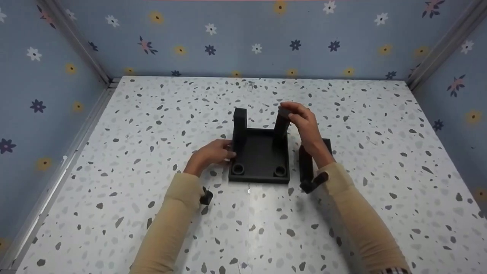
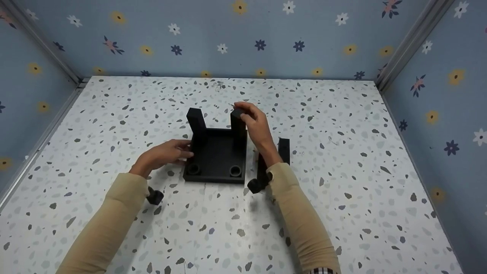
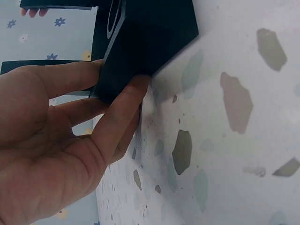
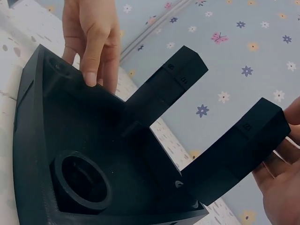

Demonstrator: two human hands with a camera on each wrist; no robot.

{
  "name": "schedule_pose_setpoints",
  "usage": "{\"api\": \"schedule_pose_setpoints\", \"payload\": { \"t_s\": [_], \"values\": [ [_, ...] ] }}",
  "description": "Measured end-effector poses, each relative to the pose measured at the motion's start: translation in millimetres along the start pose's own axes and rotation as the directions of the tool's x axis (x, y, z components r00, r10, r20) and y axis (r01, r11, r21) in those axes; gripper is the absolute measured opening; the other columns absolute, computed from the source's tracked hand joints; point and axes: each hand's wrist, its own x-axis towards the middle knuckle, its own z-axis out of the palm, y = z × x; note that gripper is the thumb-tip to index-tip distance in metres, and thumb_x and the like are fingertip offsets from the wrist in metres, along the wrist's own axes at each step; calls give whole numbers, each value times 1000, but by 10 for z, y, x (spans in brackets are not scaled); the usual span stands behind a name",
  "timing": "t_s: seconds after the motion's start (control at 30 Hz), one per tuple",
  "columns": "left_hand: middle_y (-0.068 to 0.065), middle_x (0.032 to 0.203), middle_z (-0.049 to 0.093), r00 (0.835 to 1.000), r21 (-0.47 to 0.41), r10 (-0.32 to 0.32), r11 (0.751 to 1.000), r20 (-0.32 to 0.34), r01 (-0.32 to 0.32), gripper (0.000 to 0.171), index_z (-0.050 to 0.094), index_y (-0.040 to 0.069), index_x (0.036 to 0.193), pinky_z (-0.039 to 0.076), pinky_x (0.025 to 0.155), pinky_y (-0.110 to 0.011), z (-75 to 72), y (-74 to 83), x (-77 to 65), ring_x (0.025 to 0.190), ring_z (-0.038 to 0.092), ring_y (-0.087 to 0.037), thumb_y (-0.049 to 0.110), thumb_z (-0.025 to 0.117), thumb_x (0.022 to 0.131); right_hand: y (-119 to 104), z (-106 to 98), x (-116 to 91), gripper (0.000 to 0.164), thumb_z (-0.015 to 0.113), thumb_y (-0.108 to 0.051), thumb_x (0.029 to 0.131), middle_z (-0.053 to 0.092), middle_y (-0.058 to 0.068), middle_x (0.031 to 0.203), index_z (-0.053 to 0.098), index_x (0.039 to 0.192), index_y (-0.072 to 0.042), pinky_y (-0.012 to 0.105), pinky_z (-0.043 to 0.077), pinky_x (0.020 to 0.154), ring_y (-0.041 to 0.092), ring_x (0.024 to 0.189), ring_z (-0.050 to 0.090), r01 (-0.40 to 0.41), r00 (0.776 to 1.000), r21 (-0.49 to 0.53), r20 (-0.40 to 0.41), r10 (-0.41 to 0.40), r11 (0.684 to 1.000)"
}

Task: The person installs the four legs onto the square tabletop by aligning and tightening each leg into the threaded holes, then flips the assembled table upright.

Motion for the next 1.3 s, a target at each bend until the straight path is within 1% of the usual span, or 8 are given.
{"api": "schedule_pose_setpoints", "payload": {
  "t_s": [0.13, 0.27, 0.43, 0.63, 0.87, 1.03, 1.13, 1.3],
  "values": [
    [-16, 127, 56, 1000, -33, -13, 999, 2, 13, 56, 35, 7, 147, 48, 101, -37, 8, 16, -16, 113, 59, -26, 8, 54, 95, -1, -14, 3, 34, 44, -4, 96, 58, 18, 122, 55, 127, 5, 30, 47, 94, 20, 110, 58, -5, 1000, 43, 14, 4, 999],
    [-15, 128, 57, 1000, -16, -18, 1000, -5, 17, 57, 34, 8, 148, 47, 102, -38, 9, 25, -27, 114, 59, -26, 9, 54, 95, -10, -13, 8, 33, 50, -4, 95, 59, 10, 116, 54, 125, 6, 28, 48, 89, 17, 104, 58, -14, 1000, 44, -6, 14, 999],
    [-15, 127, 58, 1000, -3, 7, 1000, -5, -7, 56, 36, 8, 147, 44, 104, -39, 5, 19, -28, 114, 60, -27, 9, 54, 94, -5, 1, 2, 33, 56, -6, 92, 57, 4, 110, 53, 123, 7, 27, 46, 86, 15, 99, 55, -23, 999, 48, -32, 24, 999],
    [-15, 125, 58, 1000, 12, 14, 1000, -4, -14, 55, 37, 8, 147, 44, 103, -39, 4, 9, -26, 114, 59, -27, 9, 55, 94, 18, 8, -14, 35, 61, -12, 92, 55, 4, 109, 53, 122, 4, 31, 44, 84, 16, 97, 52, -33, 998, -15, -54, 32, 999],
    [-14, 123, 59, 1000, 38, 20, 999, -14, -19, 54, 39, 9, 146, 43, 103, -39, 2, -4, -4, 112, 59, -26, 11, 55, 94, 28, 44, -26, 34, 64, -14, 91, 53, 7, 115, 51, 118, 1, 28, 48, 85, 19, 102, 53, -30, 997, -68, -74, 25, 997],
    [-15, 124, 58, 1000, 7, 12, 1000, 1, -12, 55, 37, 9, 147, 46, 101, -37, 7, 8, -6, 113, 60, -26, 9, 54, 95, 17, 61, -35, 35, 64, -14, 91, 51, 5, 112, 49, 118, 1, 28, 46, 88, 18, 103, 51, -38, 995, -127, -97, 26, 991],
    [-15, 124, 58, 1000, 3, 6, 1000, 3, -6, 55, 37, 10, 147, 48, 100, -37, 7, 11, -1, 113, 60, -26, 10, 54, 95, 30, 61, -35, 35, 65, -18, 90, 51, 5, 112, 49, 117, -1, 28, 45, 90, 18, 104, 52, -49, 993, -163, -118, 30, 986],
    [-15, 124, 59, 1000, 45, 22, 999, -4, -22, 54, 38, 8, 146, 44, 103, -38, 1, 6, 1, 113, 59, -27, 10, 54, 95, 44, 73, -38, 33, 68, -19, 89, 53, 4, 110, 50, 113, -5, 28, 48, 88, 19, 103, 55, -52, 989, -170, -145, 28, 984]
  ]
}}
